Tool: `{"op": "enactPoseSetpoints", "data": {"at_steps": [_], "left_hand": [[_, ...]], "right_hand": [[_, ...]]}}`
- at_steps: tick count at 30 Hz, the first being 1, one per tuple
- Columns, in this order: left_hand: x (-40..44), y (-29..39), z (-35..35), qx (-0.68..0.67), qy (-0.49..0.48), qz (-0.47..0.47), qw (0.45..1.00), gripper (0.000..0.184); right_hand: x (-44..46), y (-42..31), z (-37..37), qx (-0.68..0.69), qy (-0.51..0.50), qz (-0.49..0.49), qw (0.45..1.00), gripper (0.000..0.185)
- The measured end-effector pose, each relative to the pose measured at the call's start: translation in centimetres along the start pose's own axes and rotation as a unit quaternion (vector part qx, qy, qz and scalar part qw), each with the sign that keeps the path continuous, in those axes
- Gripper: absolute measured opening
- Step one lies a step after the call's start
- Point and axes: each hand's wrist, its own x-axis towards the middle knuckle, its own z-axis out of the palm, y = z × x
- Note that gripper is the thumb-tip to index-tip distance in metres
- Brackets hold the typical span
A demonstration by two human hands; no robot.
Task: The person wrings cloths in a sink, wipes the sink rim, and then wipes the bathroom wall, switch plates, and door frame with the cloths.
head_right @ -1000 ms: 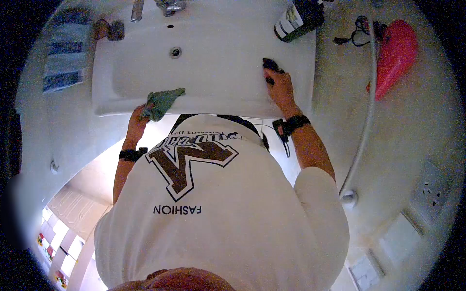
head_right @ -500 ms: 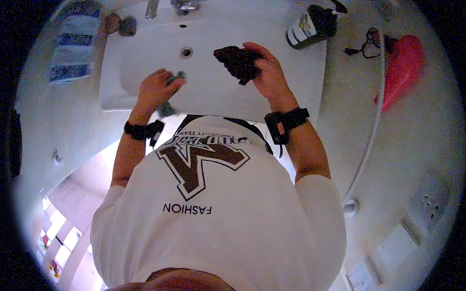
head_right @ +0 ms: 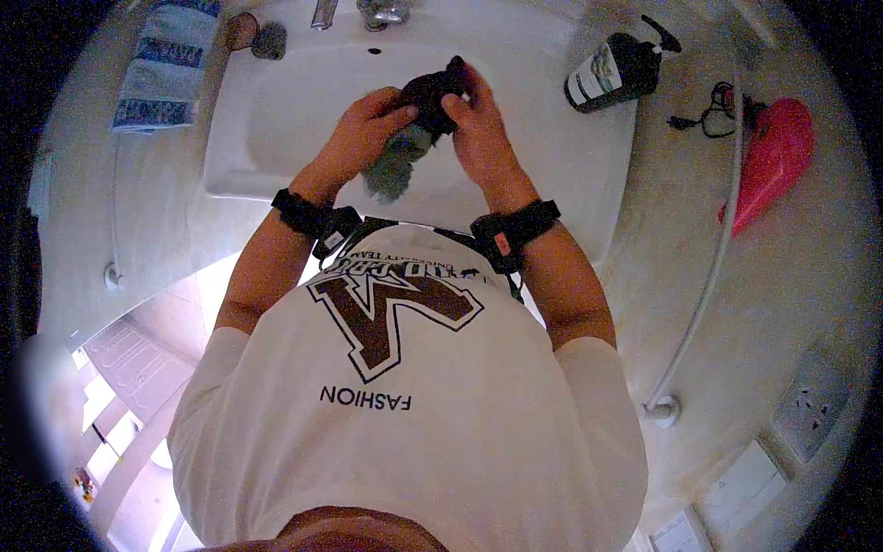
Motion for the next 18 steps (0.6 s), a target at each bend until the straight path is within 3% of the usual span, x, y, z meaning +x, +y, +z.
{"op": "enactPoseSetpoints", "data": {"at_steps": [1,2,3,4,7,8,10,11,13,16,18], "left_hand": [[0.1,-0.1,0.4,0.000,0.002,0.001,1.000,0.033],[0.1,-0.1,0.7,-0.101,-0.005,-0.025,0.995,0.032],[0.2,-0.2,0.9,-0.201,-0.013,-0.051,0.978,0.031],[0.3,-0.3,1.1,-0.201,-0.011,-0.050,0.978,0.031],[0.3,-1.0,1.6,-0.175,0.012,-0.042,0.984,0.032],[0.2,-1.3,1.7,-0.050,-0.020,-0.037,0.998,0.033],[-0.1,-1.6,2.2,0.185,-0.056,-0.014,0.981,0.036],[-0.5,-1.8,2.1,0.185,-0.057,-0.014,0.981,0.036],[-0.8,-1.8,2.3,0.218,-0.064,-0.005,0.974,0.037],[-2.2,-1.1,1.5,0.213,0.007,0.077,0.974,0.037],[-2.5,-1.9,0.3,0.255,0.031,0.075,0.964,0.038]], "right_hand": [[0.1,0.4,0.0,0.046,-0.035,0.023,0.998,0.062],[-0.3,0.7,0.0,0.046,-0.037,0.022,0.998,0.062],[-1.4,1.1,0.1,0.089,-0.037,0.090,0.991,0.068],[-2.0,1.1,0.4,0.131,-0.037,0.157,0.978,0.075],[-2.2,0.1,0.9,0.174,-0.049,0.164,0.970,0.070],[-1.9,-0.2,1.0,0.174,-0.048,0.164,0.970,0.070],[-1.1,-0.5,1.1,0.007,-0.022,0.143,0.989,0.053],[-1.1,-0.5,1.5,0.007,-0.022,0.142,0.990,0.053],[-0.9,-0.6,1.4,-0.129,0.004,0.125,0.984,0.044],[-0.2,-1.3,-0.3,-0.103,0.043,0.117,0.987,0.040],[0.2,-2.2,-1.8,-0.055,0.092,0.153,0.982,0.037]]}}
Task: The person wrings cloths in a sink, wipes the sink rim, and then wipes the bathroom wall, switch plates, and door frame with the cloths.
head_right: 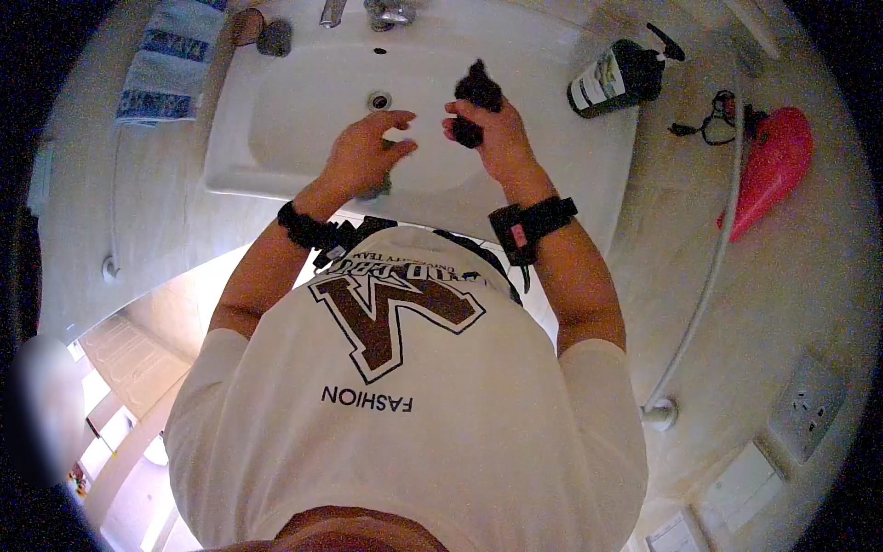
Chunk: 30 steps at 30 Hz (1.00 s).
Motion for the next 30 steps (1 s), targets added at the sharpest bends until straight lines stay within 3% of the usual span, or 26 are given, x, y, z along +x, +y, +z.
{"op": "enactPoseSetpoints", "data": {"at_steps": [3,6,8,9,11,13,15,16,18,19,21,23,25,26,28,30], "left_hand": [[-0.2,-1.1,-0.8,0.050,0.009,-0.008,0.999,0.041],[0.1,-0.7,-1.1,-0.071,-0.026,-0.085,0.994,0.038],[0.7,-0.3,-0.4,-0.310,0.048,-0.054,0.948,0.030],[0.7,0.0,0.0,-0.310,0.049,-0.054,0.948,0.030],[0.4,1.7,0.3,-0.473,0.012,-0.035,0.880,0.027],[0.2,2.1,1.4,-0.433,-0.016,-0.038,0.900,0.027],[0.1,1.2,3.7,-0.372,-0.178,-0.050,0.909,0.026],[-0.1,0.1,5.5,-0.374,-0.180,-0.050,0.908,0.026],[-0.4,-2.7,9.9,-0.131,-0.253,0.171,0.943,0.030],[-0.5,-4.0,11.7,-0.131,-0.253,0.174,0.943,0.030],[-1.0,-5.8,14.1,0.122,-0.271,0.357,0.886,0.042],[-0.6,-4.1,12.3,0.090,-0.316,0.339,0.881,0.050],[0.4,-1.7,9.2,0.085,-0.362,0.161,0.914,0.056],[0.1,-2.5,8.2,0.030,-0.250,0.203,0.946,0.070],[0.9,-2.6,6.1,0.055,-0.060,0.237,0.968,0.077],[1.9,-1.9,3.7,0.090,0.045,0.267,0.959,0.089]], "right_hand": [[0.8,0.2,-1.5,0.046,-0.006,0.035,0.998,0.037],[0.5,0.7,-0.3,0.156,-0.010,0.050,0.987,0.031],[0.7,1.2,0.0,0.222,0.003,0.057,0.973,0.028],[1.2,1.9,-0.7,0.243,0.016,0.048,0.969,0.027],[1.7,1.9,-1.2,0.288,0.070,0.023,0.955,0.027],[2.5,1.2,-2.9,0.311,0.066,-0.019,0.948,0.025],[1.9,-0.9,-3.3,0.335,0.058,-0.025,0.940,0.024],[1.7,-1.5,-3.6,0.319,0.053,-0.031,0.946,0.023],[1.8,-1.8,-4.1,0.304,0.042,-0.032,0.951,0.022],[1.7,-1.7,-4.3,0.302,0.043,-0.034,0.952,0.022],[1.0,-1.0,-4.1,0.266,0.015,-0.004,0.964,0.025],[0.3,-0.5,-3.7,0.264,0.011,0.009,0.964,0.025],[-0.5,-0.1,-3.3,0.210,0.020,0.050,0.976,0.026],[-1.0,-0.2,-2.5,0.196,0.037,0.058,0.978,0.025],[-1.1,-0.3,-2.3,0.193,0.008,0.093,0.977,0.024],[-1.0,-0.5,-1.7,0.187,-0.026,0.131,0.973,0.023]]}}
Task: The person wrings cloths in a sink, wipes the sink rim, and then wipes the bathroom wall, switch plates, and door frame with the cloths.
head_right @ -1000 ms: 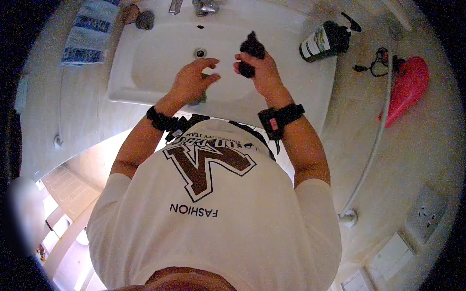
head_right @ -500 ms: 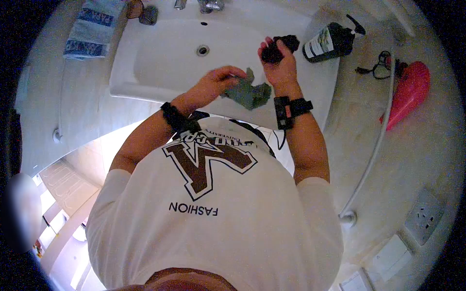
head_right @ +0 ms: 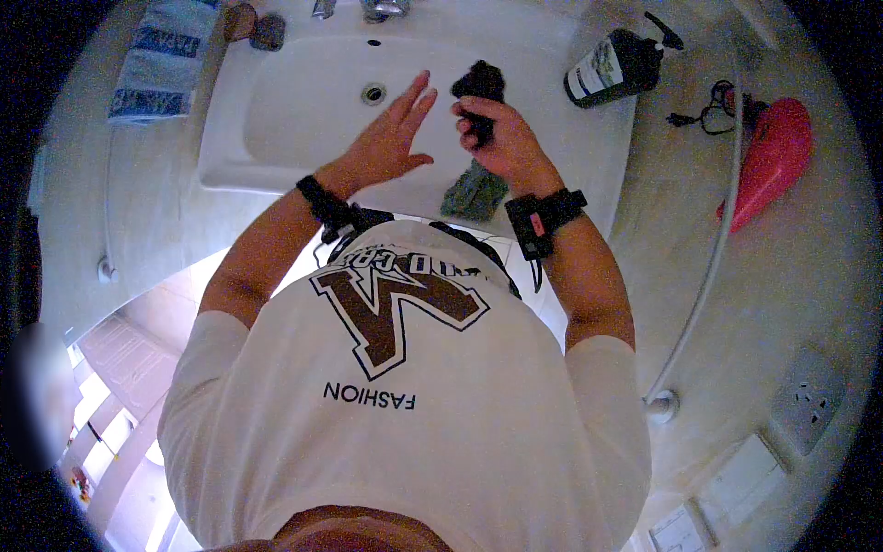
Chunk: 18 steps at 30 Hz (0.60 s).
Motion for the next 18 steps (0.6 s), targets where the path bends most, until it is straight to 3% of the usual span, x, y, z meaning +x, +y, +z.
{"op": "enactPoseSetpoints", "data": {"at_steps": [1,3,4,7,8,9,11,12,13,15,17,18], "left_hand": [[0.8,-1.0,-0.3,0.002,0.001,-0.001,1.000,0.089],[2.5,-3.0,-0.6,0.031,0.090,0.163,0.982,0.088],[3.6,-2.6,-1.7,0.048,0.096,0.149,0.983,0.068],[4.7,-3.5,-4.3,0.137,0.039,0.179,0.974,0.054],[5.1,-3.0,-5.6,0.193,0.070,0.208,0.956,0.043],[5.2,-2.7,-6.2,0.195,0.071,0.206,0.956,0.043],[5.2,-2.4,-6.9,0.288,-0.076,0.061,0.952,0.036],[5.3,-2.3,-6.8,0.289,-0.076,0.060,0.952,0.036],[5.4,-2.3,-6.6,0.293,-0.084,0.018,0.952,0.032],[5.4,-2.4,-6.3,0.297,-0.092,-0.027,0.950,0.028],[5.3,-3.0,-5.8,0.284,-0.130,-0.097,0.945,0.030],[5.3,-3.3,-5.8,0.284,-0.130,-0.098,0.945,0.030]], "right_hand": [[0.3,0.2,0.9,-0.036,-0.045,0.037,0.998,0.019],[1.1,0.8,3.0,-0.108,-0.135,0.111,0.979,0.013],[1.5,1.2,4.3,-0.158,-0.144,0.149,0.966,0.013],[3.2,0.0,5.3,-0.275,-0.198,0.119,0.933,0.015],[2.0,-0.5,8.0,-0.311,-0.157,0.108,0.931,0.018],[2.6,-0.5,8.1,-0.312,-0.158,0.108,0.931,0.018],[4.0,-0.6,8.5,-0.509,-0.104,0.075,0.851,0.019],[4.2,-0.7,8.5,-0.510,-0.105,0.076,0.851,0.019],[4.1,-0.9,9.5,-0.650,-0.121,-0.043,0.749,0.014],[5.4,-0.4,9.4,-0.761,-0.133,-0.160,0.614,0.027],[8.1,0.9,7.8,-0.850,-0.091,-0.311,0.416,0.046],[8.3,1.3,7.4,-0.850,-0.092,-0.310,0.416,0.046]]}}
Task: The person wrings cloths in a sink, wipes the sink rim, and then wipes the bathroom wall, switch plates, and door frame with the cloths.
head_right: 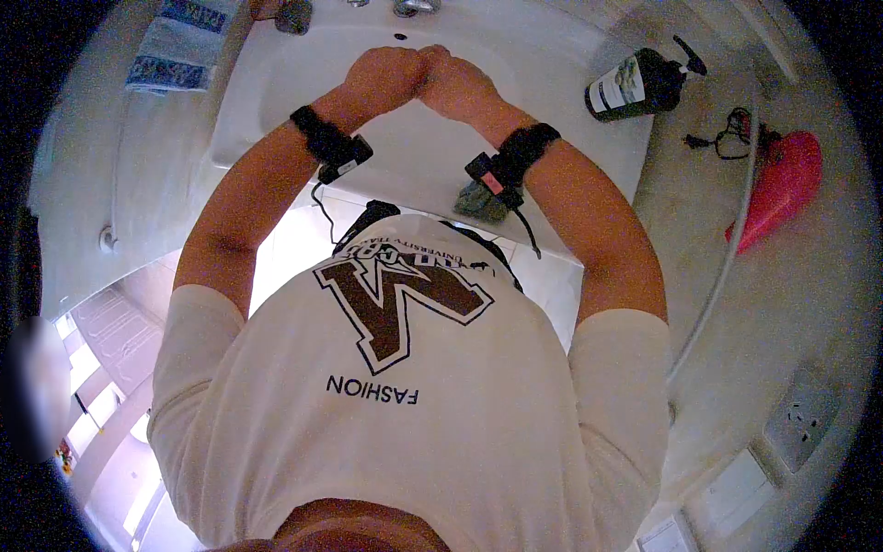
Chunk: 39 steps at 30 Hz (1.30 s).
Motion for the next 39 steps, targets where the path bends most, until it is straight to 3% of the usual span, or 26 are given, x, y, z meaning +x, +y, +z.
{"op": "enactPoseSetpoints", "data": {"at_steps": [2,3,5,9,11,12,14,15,16,17,18,19,21,22,23,25,26,28,30,32,33,34,35,36,38,39], "left_hand": [[0.2,-0.4,0.2,-0.075,-0.073,-0.044,0.994,0.033],[0.6,-1.1,1.3,-0.075,-0.072,-0.044,0.994,0.033],[1.5,-2.9,3.9,-0.165,-0.097,0.079,0.978,0.032],[2.1,-3.4,3.5,-0.224,-0.125,0.129,0.958,0.023],[1.5,-2.2,0.7,-0.414,-0.281,-0.104,0.860,0.030],[1.3,-2.3,0.8,-0.413,-0.281,-0.105,0.860,0.030],[0.4,-2.9,0.8,-0.577,-0.151,-0.160,0.786,0.050],[-0.1,-2.6,0.7,-0.577,-0.152,-0.160,0.786,0.050],[-0.9,-2.1,0.3,-0.562,-0.058,-0.085,0.821,0.061],[-1.4,-1.7,0.0,-0.537,0.038,-0.009,0.842,0.072],[-1.6,-1.3,-0.3,-0.537,0.038,-0.008,0.843,0.072],[-1.5,-0.7,-0.4,-0.426,0.108,0.045,0.897,0.076],[-1.0,0.1,-0.8,-0.176,0.240,0.148,0.943,0.083],[-0.4,0.3,-1.2,-0.128,0.286,0.169,0.935,0.066],[-0.3,0.0,-1.4,-0.126,0.287,0.171,0.934,0.066],[-0.3,-0.2,-1.9,-0.079,0.248,0.188,0.947,0.045],[-0.2,0.1,-2.1,-0.080,0.248,0.188,0.947,0.045],[-0.3,0.7,-2.6,0.036,0.167,0.117,0.978,0.027],[-0.4,0.8,-2.2,0.039,0.130,0.092,0.987,0.023],[-0.2,1.0,-1.6,0.043,0.092,0.067,0.993,0.019],[0.3,1.2,-1.3,0.032,0.073,0.054,0.995,0.020],[0.4,1.2,-0.9,0.020,0.053,0.040,0.998,0.022],[0.5,1.3,-0.5,0.019,0.052,0.040,0.998,0.022],[0.7,1.4,-0.2,0.009,0.022,0.016,1.000,0.020],[1.0,1.2,1.1,-0.001,-0.008,-0.008,1.000,0.019],[1.1,0.9,2.0,-0.011,-0.007,-0.011,1.000,0.019]], "right_hand": [[-0.5,-2.0,-0.6,-0.031,-0.006,0.181,0.983,0.057],[-0.2,-2.2,-1.0,-0.031,-0.005,0.180,0.983,0.057],[0.0,-2.2,-1.4,-0.137,-0.072,0.120,0.981,0.069],[-0.2,-1.0,-1.1,-0.181,-0.050,0.057,0.981,0.065],[-0.6,0.2,-1.0,-0.187,0.010,0.030,0.982,0.060],[-0.9,1.1,-1.1,-0.187,0.010,0.029,0.982,0.060],[-1.2,3.0,-1.4,-0.111,0.089,0.091,0.986,0.048],[-1.3,3.8,-1.6,-0.110,0.089,0.091,0.986,0.048],[-1.3,4.4,-2.0,0.086,0.079,0.149,0.982,0.037],[-1.0,3.4,-3.4,0.278,0.067,0.199,0.937,0.027],[-1.5,2.5,-5.0,0.484,0.005,0.276,0.830,0.012],[-1.6,2.3,-5.0,0.484,0.005,0.276,0.830,0.012],[-1.6,1.9,-4.8,0.696,-0.131,0.225,0.669,0.021],[-1.5,1.1,-4.1,0.702,-0.187,0.230,0.648,0.030],[-1.5,0.8,-4.2,0.701,-0.185,0.228,0.650,0.030],[-1.7,-0.2,-4.8,0.716,-0.272,0.206,0.609,0.030],[-1.9,-1.2,-5.5,0.664,-0.224,0.238,0.672,0.030],[-2.0,-1.1,-5.1,0.627,-0.219,0.257,0.702,0.030],[-1.6,-1.0,-4.5,0.586,-0.211,0.275,0.732,0.029],[-1.0,-0.1,-3.2,0.365,-0.201,0.252,0.873,0.018],[-0.8,1.2,-1.8,0.366,-0.200,0.252,0.873,0.018],[-0.5,2.3,0.0,0.196,-0.132,0.130,0.963,0.018],[-0.3,2.1,0.4,0.016,-0.058,0.002,0.998,0.025],[-0.5,2.0,0.7,0.017,-0.058,0.002,0.998,0.025],[-1.0,0.2,-0.4,0.034,-0.043,0.182,0.982,0.033],[-1.1,0.2,-0.2,0.035,-0.043,0.181,0.982,0.033]]}}
